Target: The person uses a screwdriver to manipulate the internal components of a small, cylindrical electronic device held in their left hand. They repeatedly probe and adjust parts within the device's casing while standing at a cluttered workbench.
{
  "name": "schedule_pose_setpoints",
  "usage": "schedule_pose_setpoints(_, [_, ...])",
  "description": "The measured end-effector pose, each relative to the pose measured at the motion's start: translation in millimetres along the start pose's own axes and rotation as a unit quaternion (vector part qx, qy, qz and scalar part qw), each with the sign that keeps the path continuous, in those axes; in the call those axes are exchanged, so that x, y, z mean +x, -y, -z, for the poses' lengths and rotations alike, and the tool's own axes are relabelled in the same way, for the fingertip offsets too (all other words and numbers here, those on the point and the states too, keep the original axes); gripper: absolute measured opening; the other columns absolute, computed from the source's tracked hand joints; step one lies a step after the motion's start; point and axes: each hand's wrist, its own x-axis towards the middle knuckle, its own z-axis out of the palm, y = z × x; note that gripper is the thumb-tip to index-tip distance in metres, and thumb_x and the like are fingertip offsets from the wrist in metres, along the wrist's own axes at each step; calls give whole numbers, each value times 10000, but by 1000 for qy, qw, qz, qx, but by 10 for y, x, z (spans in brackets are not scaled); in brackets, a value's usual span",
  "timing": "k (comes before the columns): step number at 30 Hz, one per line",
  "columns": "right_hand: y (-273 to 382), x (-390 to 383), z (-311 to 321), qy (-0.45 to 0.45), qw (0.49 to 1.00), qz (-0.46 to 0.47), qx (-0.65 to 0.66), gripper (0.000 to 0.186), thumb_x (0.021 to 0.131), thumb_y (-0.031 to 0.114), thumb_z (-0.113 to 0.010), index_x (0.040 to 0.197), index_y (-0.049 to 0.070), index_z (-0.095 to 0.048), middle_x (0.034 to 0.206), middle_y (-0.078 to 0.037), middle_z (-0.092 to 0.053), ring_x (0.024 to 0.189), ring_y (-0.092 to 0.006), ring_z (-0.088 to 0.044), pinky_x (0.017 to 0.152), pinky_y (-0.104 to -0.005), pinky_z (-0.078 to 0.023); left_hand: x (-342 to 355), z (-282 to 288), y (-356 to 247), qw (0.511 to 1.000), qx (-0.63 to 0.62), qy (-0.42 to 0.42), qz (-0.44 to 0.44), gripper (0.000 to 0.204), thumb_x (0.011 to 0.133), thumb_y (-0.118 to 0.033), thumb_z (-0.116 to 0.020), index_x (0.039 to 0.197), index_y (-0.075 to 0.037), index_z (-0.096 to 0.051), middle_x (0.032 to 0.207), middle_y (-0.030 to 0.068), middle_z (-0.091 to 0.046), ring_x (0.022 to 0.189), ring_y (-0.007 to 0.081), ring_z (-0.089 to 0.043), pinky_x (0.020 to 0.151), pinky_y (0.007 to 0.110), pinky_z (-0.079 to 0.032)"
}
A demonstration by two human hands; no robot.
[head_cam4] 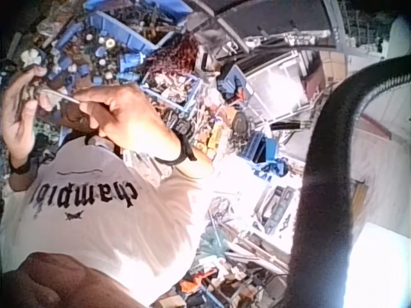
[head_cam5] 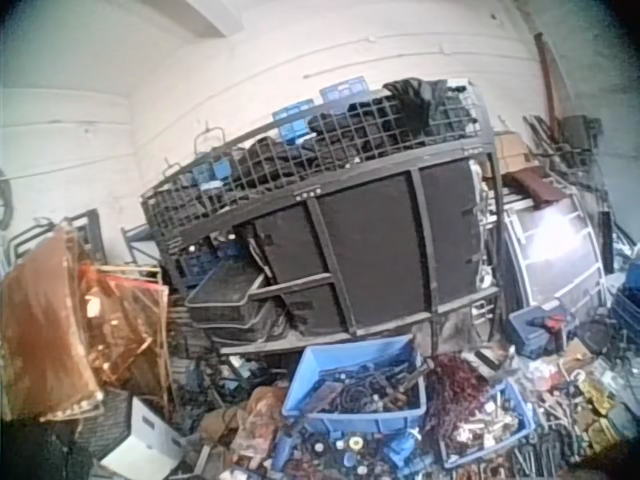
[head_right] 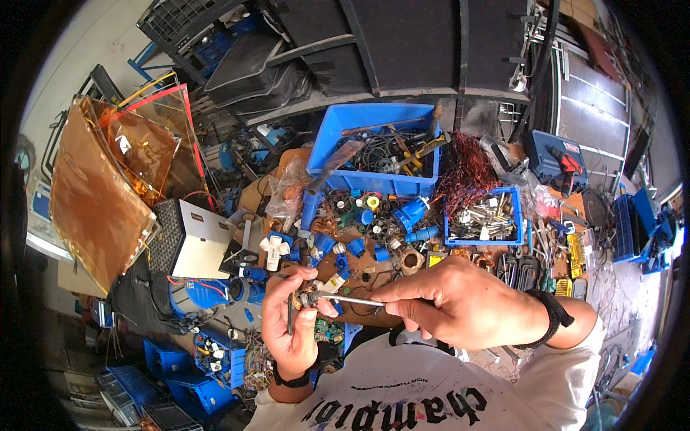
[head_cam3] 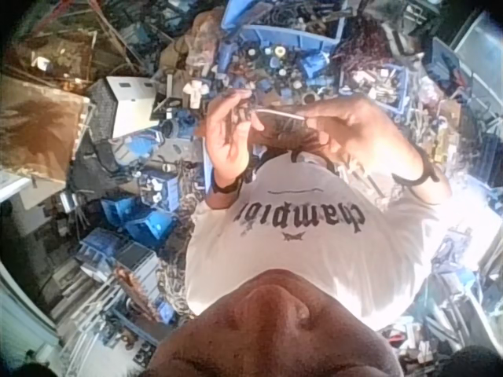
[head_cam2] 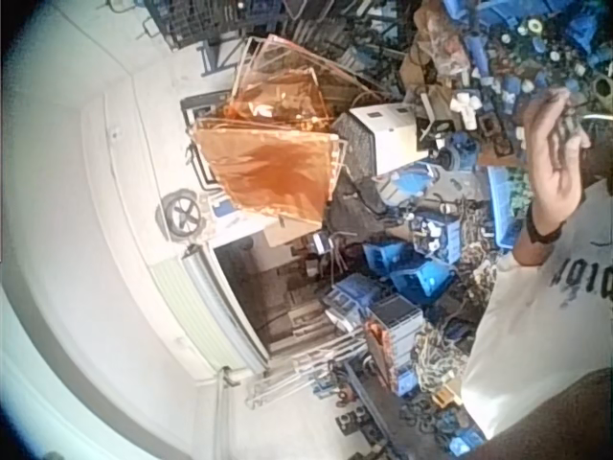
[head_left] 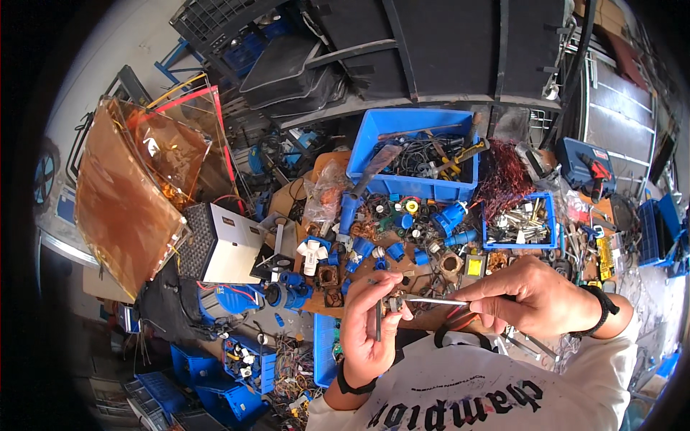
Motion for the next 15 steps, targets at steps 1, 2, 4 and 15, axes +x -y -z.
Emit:
schedule_pose_setpoints(1, [8,-4,5,4,1000,-6,2,249,905,56,-531,1131,49,-634,660,-77,-630,525,-127,-597,523,-282,-487,1,-2,0,1000,3,0,1,357,935,-111,-523,1255,12,-422,1196,216,-460,718,165,-581,656,316,-534])
schedule_pose_setpoints(2, [12,-6,8,7,1000,-12,5,246,913,66,-529,1136,50,-633,642,-66,-619,520,-112,-588,517,-275,-483,1,-2,-1,1000,6,0,2,355,934,-112,-525,1252,11,-427,1197,214,-460,720,163,-581,656,313,-534])
schedule_pose_setpoints(4, [8,-3,11,11,999,-26,17,243,919,77,-530,1138,48,-630,636,-58,-614,520,-103,-586,515,-267,-481,2,-3,2,1000,14,0,3,349,933,-111,-528,1247,8,-435,1199,211,-461,725,160,-581,657,307,-533])
schedule_pose_setpoints(15, [-24,-9,-13,5,999,-30,27,261,904,41,-523,1145,38,-625,656,-56,-621,531,-97,-584,515,-259,-482,10,61,-26,992,121,20,-17,314,923,-92,-543,1210,1,-458,1204,195,-453,817,168,-575,683,286,-529])
